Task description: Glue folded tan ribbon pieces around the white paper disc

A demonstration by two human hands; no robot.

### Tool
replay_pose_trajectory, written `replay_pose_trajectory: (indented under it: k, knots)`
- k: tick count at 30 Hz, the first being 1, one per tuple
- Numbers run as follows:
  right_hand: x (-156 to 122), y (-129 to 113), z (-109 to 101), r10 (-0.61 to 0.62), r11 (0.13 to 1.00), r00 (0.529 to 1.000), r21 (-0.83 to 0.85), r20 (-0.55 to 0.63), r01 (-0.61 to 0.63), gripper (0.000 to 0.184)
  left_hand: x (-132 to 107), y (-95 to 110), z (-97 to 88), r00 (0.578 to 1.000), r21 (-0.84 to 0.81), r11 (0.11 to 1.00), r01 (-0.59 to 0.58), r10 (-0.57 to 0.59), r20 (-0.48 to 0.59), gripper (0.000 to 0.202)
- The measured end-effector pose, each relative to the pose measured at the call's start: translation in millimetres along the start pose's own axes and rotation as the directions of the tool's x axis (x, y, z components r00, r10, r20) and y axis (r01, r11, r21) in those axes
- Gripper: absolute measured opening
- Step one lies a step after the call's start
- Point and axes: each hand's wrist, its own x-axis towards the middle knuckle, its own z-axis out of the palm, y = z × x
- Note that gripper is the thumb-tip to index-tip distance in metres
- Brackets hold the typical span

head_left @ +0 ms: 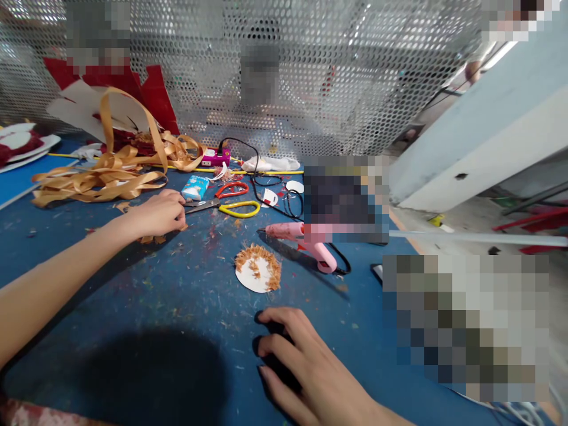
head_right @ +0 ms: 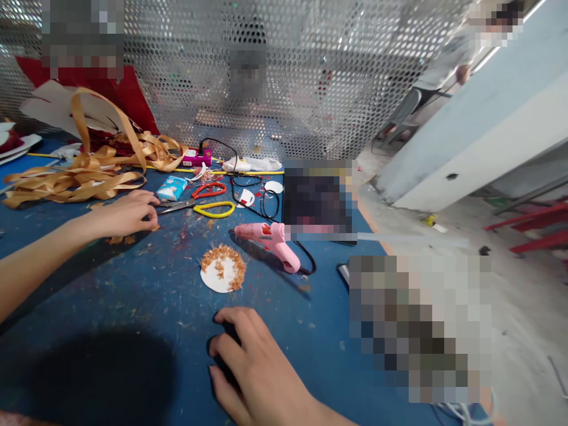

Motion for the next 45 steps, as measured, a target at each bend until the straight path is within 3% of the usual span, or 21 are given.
replay_pose_trajectory:
  k: [13,17,19,22,24,26,29,31,33,35,37,40,42,45]
  knots:
    - [0,0,-1,0.003,1.0,1.0,0.0,0.005,-0.003,0.013,0,1,-6.0,0.998,-0.055,0.997,-0.06,0.061,0.009,0.017]
    - [-1,1,-1,0.006,1.0,1.0,0.009,0.012,-0.006,0.013,-3,7,-12.0,0.998,-0.061,0.996,-0.061,0.058,-0.037,0.018]
    - [-1,1,-1,0.011,1.0,1.0,0.009,0.017,-0.011,0.013,-8,18,-20.8,0.995,-0.066,0.995,-0.069,0.064,-0.078,0.021]
    - [-2,-1,-1,0.004,1.0,1.0,0.013,0.013,-0.004,0.014,-23,52,-39.5,0.988,-0.132,0.983,-0.124,0.11,-0.11,0.024]
    - [-1,-2,-3,-0.014,1.0,0.999,0.021,-0.037,0.015,0.013,-37,82,-50.1,0.982,-0.36,0.915,-0.181,0.185,-0.022,0.021]
    - [0,-2,-7,-0.039,0.999,0.986,0.006,-0.165,0.041,0.011,-52,112,-53.2,0.961,-0.511,0.844,-0.165,0.255,0.111,0.019]
    - [3,8,-18,-0.066,0.996,0.883,-0.088,-0.465,0.027,0.012,-66,148,-38.3,0.957,-0.547,0.821,-0.163,0.266,0.115,0.015]
    - [7,23,-26,-0.035,0.986,0.759,-0.144,-0.65,-0.078,0.012,-69,162,-19.3,0.954,-0.518,0.834,-0.188,0.28,0.105,0.012]
    - [13,45,-34,0.045,0.962,0.661,-0.147,-0.749,-0.232,0.011,-68,169,-0.5,0.95,-0.485,0.848,-0.216,0.298,0.098,0.009]
    - [19,68,-39,0.142,0.926,0.651,-0.132,-0.746,-0.354,0.023,-67,171,12.3,0.949,-0.453,0.858,-0.242,0.307,0.075,0.003]
    - [25,89,-40,0.202,0.918,0.71,-0.121,-0.675,-0.376,0.041,-69,170,17.6,0.949,-0.428,0.858,-0.283,0.316,0.007,0.006]
    - [32,108,-41,0.223,0.935,0.776,-0.095,-0.59,-0.341,0.033,-74,166,18.7,0.904,-0.369,0.825,-0.427,0.393,-0.169,0.018]
    - [33,110,-42,0.219,0.938,0.759,-0.082,-0.613,-0.337,0.022,-79,161,20.3,0.849,-0.291,0.804,-0.519,0.445,-0.284,0.031]
    - [29,103,-46,0.221,0.929,0.68,-0.06,-0.699,-0.364,0.013,-90,153,27.0,0.762,-0.12,0.799,-0.589,0.499,-0.413,0.037]
